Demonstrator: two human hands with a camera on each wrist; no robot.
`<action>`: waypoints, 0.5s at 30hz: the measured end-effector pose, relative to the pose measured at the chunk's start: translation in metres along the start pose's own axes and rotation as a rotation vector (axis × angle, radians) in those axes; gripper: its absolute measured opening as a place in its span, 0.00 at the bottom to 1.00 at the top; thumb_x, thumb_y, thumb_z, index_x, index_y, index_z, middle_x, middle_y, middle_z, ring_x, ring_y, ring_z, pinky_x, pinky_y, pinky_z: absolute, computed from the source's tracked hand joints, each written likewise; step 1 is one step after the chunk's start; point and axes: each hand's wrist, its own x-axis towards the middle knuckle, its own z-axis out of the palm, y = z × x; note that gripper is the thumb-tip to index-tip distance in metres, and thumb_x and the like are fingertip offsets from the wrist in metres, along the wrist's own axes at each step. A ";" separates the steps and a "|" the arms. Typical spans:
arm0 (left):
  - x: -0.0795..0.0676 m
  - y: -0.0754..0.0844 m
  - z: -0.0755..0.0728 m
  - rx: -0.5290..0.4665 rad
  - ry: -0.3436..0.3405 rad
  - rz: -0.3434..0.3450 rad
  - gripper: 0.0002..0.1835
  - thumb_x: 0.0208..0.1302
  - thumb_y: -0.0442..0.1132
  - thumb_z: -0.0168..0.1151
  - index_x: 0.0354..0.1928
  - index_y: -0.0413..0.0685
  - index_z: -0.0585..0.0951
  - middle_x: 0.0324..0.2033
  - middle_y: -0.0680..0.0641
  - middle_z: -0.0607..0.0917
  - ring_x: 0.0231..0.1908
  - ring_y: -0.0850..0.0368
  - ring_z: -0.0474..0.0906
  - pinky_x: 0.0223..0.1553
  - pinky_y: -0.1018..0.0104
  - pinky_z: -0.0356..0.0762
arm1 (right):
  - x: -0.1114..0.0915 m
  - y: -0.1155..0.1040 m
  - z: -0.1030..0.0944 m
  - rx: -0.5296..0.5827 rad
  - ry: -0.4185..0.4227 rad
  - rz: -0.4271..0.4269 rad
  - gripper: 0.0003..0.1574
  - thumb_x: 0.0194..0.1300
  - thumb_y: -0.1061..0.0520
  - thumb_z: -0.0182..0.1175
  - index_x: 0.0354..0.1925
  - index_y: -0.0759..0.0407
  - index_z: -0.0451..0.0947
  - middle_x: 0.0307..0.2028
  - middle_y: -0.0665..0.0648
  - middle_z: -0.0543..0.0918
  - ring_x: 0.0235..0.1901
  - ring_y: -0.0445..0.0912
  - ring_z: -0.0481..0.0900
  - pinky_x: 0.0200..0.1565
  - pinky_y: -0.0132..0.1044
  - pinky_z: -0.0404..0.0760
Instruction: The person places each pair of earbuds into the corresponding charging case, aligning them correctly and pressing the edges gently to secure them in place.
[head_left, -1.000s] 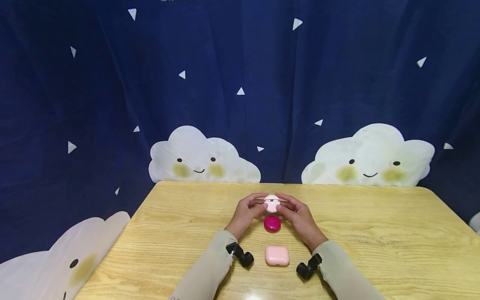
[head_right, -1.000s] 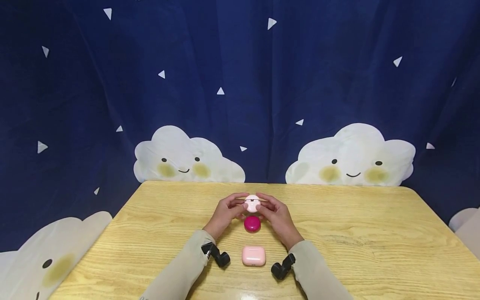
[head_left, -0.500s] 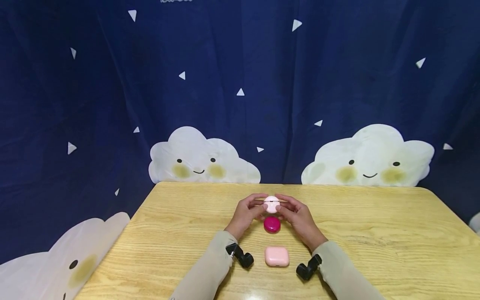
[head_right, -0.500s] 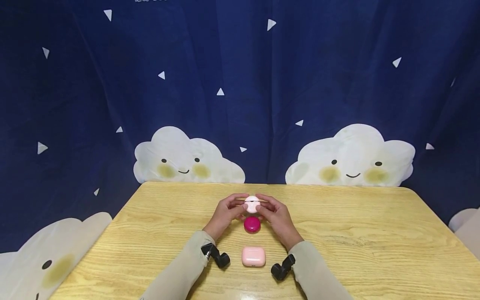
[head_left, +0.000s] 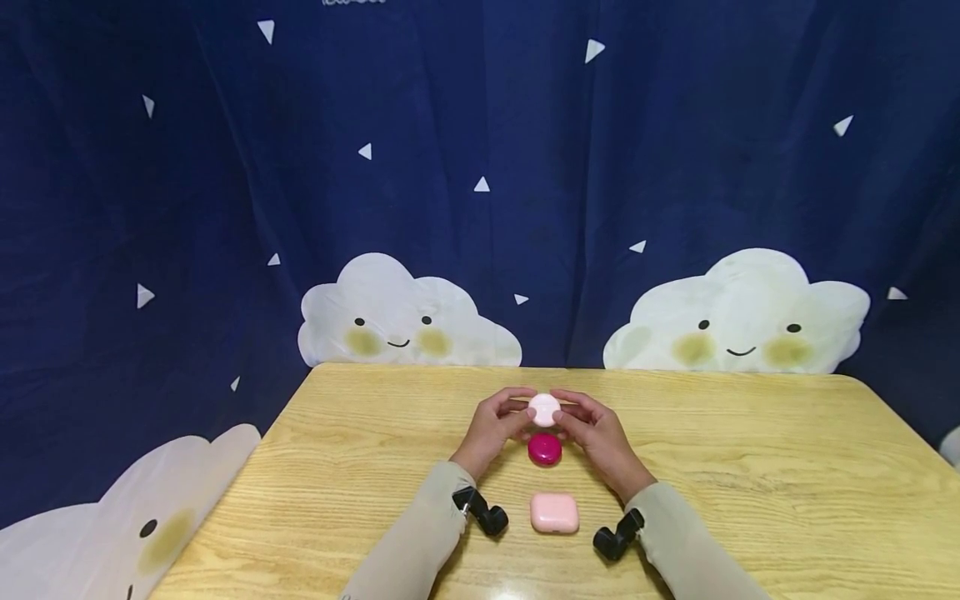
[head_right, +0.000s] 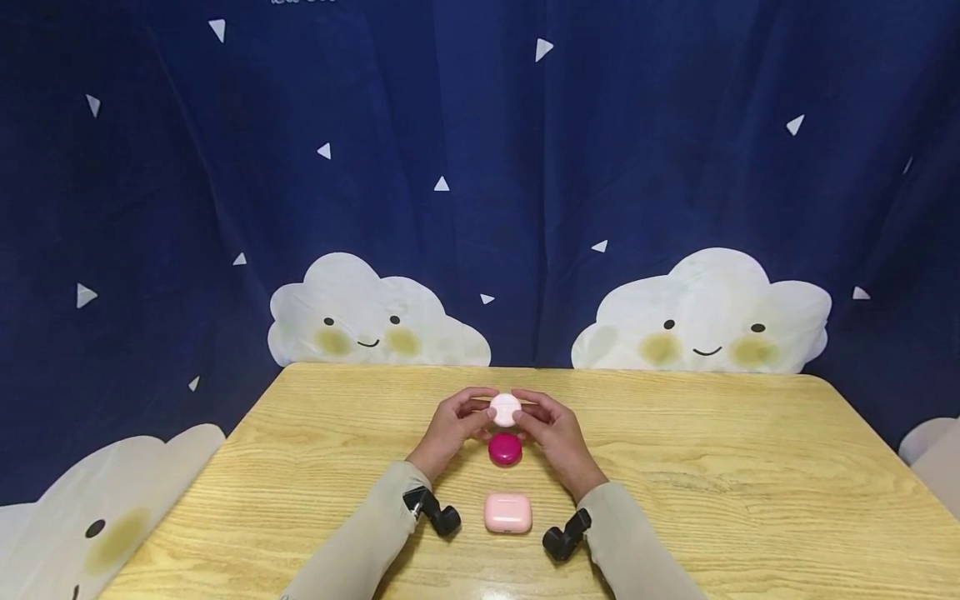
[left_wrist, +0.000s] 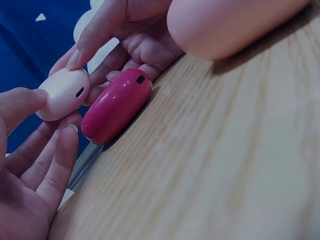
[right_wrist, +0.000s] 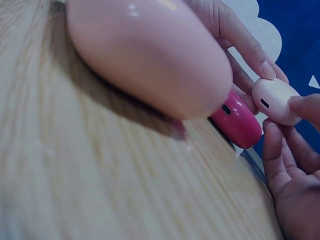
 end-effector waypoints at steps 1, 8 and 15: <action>-0.001 0.001 0.000 -0.002 0.001 0.001 0.18 0.63 0.31 0.63 0.55 0.37 0.78 0.43 0.35 0.82 0.42 0.42 0.82 0.41 0.45 0.81 | 0.000 0.000 0.000 -0.001 0.002 0.003 0.27 0.64 0.59 0.64 0.61 0.61 0.74 0.48 0.66 0.81 0.41 0.46 0.83 0.42 0.38 0.82; -0.001 0.002 0.000 -0.015 0.007 -0.006 0.18 0.64 0.30 0.62 0.56 0.37 0.77 0.43 0.35 0.83 0.43 0.37 0.81 0.41 0.44 0.80 | 0.001 0.001 -0.001 0.019 0.009 0.001 0.27 0.64 0.60 0.63 0.61 0.63 0.73 0.49 0.68 0.77 0.41 0.47 0.82 0.45 0.40 0.82; 0.011 -0.023 -0.002 -0.036 0.035 -0.015 0.17 0.64 0.33 0.63 0.55 0.38 0.78 0.44 0.36 0.82 0.41 0.44 0.82 0.41 0.49 0.82 | 0.000 0.002 0.000 0.068 0.034 -0.009 0.27 0.63 0.64 0.63 0.60 0.65 0.73 0.43 0.65 0.76 0.39 0.46 0.82 0.46 0.40 0.82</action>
